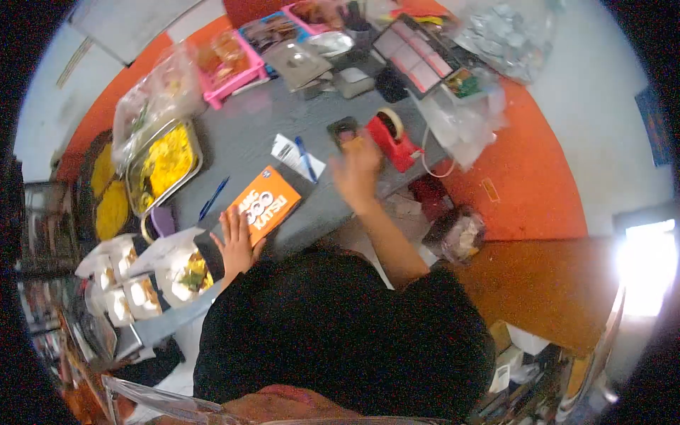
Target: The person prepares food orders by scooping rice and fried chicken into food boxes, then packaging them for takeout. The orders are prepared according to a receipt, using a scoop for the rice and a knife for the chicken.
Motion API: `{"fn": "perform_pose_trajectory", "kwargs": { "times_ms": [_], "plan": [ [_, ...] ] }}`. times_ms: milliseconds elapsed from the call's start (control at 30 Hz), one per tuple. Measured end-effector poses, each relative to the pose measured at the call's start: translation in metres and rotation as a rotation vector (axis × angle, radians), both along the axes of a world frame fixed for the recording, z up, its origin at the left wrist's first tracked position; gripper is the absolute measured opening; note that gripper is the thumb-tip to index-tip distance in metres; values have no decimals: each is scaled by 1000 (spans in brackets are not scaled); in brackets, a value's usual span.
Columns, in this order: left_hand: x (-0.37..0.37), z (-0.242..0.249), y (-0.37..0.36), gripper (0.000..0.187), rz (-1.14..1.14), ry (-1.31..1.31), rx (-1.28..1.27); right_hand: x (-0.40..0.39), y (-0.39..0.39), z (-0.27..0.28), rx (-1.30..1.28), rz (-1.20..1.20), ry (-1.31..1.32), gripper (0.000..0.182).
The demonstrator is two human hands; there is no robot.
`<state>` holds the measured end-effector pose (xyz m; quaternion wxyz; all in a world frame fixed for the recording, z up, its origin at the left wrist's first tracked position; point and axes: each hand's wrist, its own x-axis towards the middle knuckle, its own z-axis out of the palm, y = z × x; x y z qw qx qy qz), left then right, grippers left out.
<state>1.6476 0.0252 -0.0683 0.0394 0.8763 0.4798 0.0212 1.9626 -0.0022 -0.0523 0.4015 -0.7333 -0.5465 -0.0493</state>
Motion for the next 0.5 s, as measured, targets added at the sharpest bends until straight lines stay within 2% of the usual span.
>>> {"fn": "perform_pose_trajectory", "kwargs": {
  "times_ms": [67, 167, 233, 267, 333, 367, 400, 467, 500],
  "plan": [
    [8, -4, -3, 78, 18, 29, 69, 51, -26, -9, 136, -552, -290, 73],
    [27, 19, 10, 79, 24, 129, -55, 126, -46, -44, 30, -509, -199, 79],
    [43, 20, 19, 79, -33, 51, -11, 139, -47, -46, -43, -168, 221, 80],
    [48, 20, 22, 78, -81, -21, 28, 140, -47, -50, -40, -171, 219, 80],
    [57, 15, 24, 76, -80, -75, 105, 125, -43, -46, -235, -254, 173, 69],
    [60, 15, 25, 75, -56, -81, 95, 116, -43, -41, -322, -277, 178, 50],
    [62, 14, 25, 75, -30, -86, 84, 112, -43, -34, -318, -275, 180, 50],
    [62, 14, 26, 75, -28, -93, 104, 104, -43, -26, -235, -270, 1144, 34],
    [60, 14, 24, 75, -27, -102, 120, 106, -47, -27, -61, -225, 1304, 24]
  ]
}}
